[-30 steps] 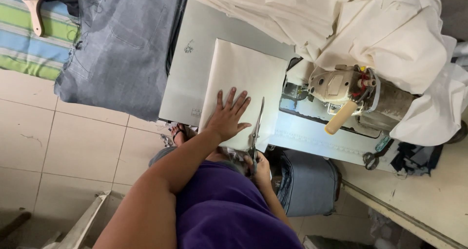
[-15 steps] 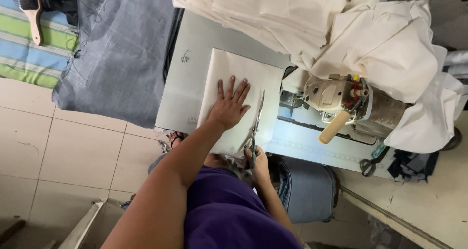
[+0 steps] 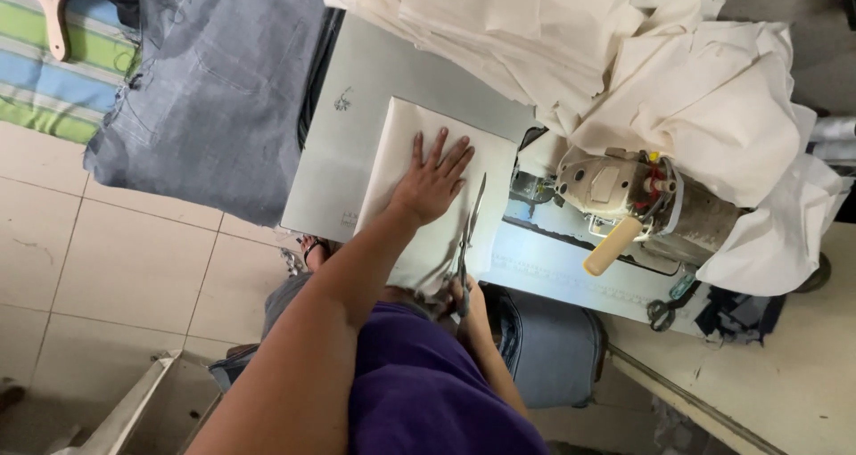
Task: The person is aligning layers of white fabric on a workbench and cutting them to shape using a pair of large scissors.
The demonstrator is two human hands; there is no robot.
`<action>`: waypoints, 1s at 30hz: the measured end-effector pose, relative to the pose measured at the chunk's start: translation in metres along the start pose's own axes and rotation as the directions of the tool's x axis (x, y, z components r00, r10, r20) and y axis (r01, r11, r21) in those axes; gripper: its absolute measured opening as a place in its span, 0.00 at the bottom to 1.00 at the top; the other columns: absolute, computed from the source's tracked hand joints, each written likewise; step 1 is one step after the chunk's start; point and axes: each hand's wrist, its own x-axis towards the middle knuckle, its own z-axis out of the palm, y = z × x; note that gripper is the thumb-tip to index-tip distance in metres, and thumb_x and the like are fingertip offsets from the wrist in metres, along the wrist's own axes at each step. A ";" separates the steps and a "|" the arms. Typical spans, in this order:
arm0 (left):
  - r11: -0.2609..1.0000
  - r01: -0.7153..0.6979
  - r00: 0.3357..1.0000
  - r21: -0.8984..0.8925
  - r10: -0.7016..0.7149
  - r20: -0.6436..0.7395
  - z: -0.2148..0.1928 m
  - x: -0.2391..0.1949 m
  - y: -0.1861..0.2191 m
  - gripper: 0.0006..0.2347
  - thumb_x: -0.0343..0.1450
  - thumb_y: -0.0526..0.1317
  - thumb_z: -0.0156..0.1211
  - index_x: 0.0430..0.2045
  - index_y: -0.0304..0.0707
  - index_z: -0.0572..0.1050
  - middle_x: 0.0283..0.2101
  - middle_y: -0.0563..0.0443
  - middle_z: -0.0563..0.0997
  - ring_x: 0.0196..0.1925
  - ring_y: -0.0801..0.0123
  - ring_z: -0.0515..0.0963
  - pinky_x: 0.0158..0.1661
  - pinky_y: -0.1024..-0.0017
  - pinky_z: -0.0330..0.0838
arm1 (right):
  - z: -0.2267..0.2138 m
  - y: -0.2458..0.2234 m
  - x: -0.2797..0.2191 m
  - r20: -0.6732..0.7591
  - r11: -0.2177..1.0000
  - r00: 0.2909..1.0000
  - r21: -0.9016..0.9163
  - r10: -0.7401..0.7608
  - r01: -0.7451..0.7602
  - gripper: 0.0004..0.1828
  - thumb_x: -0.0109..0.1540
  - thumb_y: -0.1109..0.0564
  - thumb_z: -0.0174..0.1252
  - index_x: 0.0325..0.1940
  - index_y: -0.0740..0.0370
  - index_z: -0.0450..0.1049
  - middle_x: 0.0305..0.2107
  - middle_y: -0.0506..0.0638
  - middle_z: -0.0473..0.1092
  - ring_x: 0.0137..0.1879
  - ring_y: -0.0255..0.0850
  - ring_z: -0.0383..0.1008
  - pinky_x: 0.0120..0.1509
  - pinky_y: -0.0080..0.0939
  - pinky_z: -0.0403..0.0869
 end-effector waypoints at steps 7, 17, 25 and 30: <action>1.000 0.006 0.999 -0.018 -0.005 0.041 0.004 0.005 0.001 0.26 0.81 0.52 0.20 0.77 0.50 0.39 0.80 0.52 0.36 0.80 0.45 0.30 0.72 0.33 0.27 | 0.014 -0.020 0.004 -0.039 0.999 0.998 -0.029 -0.042 0.041 0.22 0.59 0.48 0.72 0.26 0.59 0.66 0.12 0.52 0.65 0.16 0.43 0.70 0.23 0.37 0.69; 0.999 0.043 0.998 -0.015 -0.042 0.053 0.001 0.017 -0.004 0.24 0.81 0.50 0.21 0.77 0.55 0.41 0.80 0.57 0.37 0.80 0.48 0.31 0.72 0.36 0.26 | 0.008 -0.048 -0.022 0.102 0.992 0.994 -0.111 -0.045 0.057 0.19 0.63 0.46 0.66 0.34 0.64 0.70 0.21 0.57 0.69 0.30 0.44 0.71 0.40 0.44 0.70; 0.998 0.042 0.998 -0.052 -0.040 0.045 0.000 0.017 -0.006 0.26 0.81 0.52 0.19 0.77 0.53 0.40 0.80 0.56 0.37 0.80 0.50 0.30 0.72 0.37 0.24 | 0.010 -0.044 -0.002 0.090 0.984 0.990 -0.127 -0.111 0.122 0.28 0.62 0.31 0.64 0.34 0.57 0.68 0.20 0.47 0.66 0.30 0.36 0.69 0.38 0.38 0.70; 0.998 0.045 0.999 -0.042 -0.044 0.021 0.004 0.019 -0.006 0.26 0.80 0.55 0.20 0.77 0.52 0.41 0.80 0.56 0.37 0.81 0.50 0.31 0.72 0.36 0.24 | 0.014 -0.038 0.009 0.035 0.990 0.993 -0.083 -0.114 0.117 0.24 0.63 0.40 0.67 0.29 0.58 0.67 0.16 0.48 0.64 0.23 0.38 0.68 0.31 0.36 0.68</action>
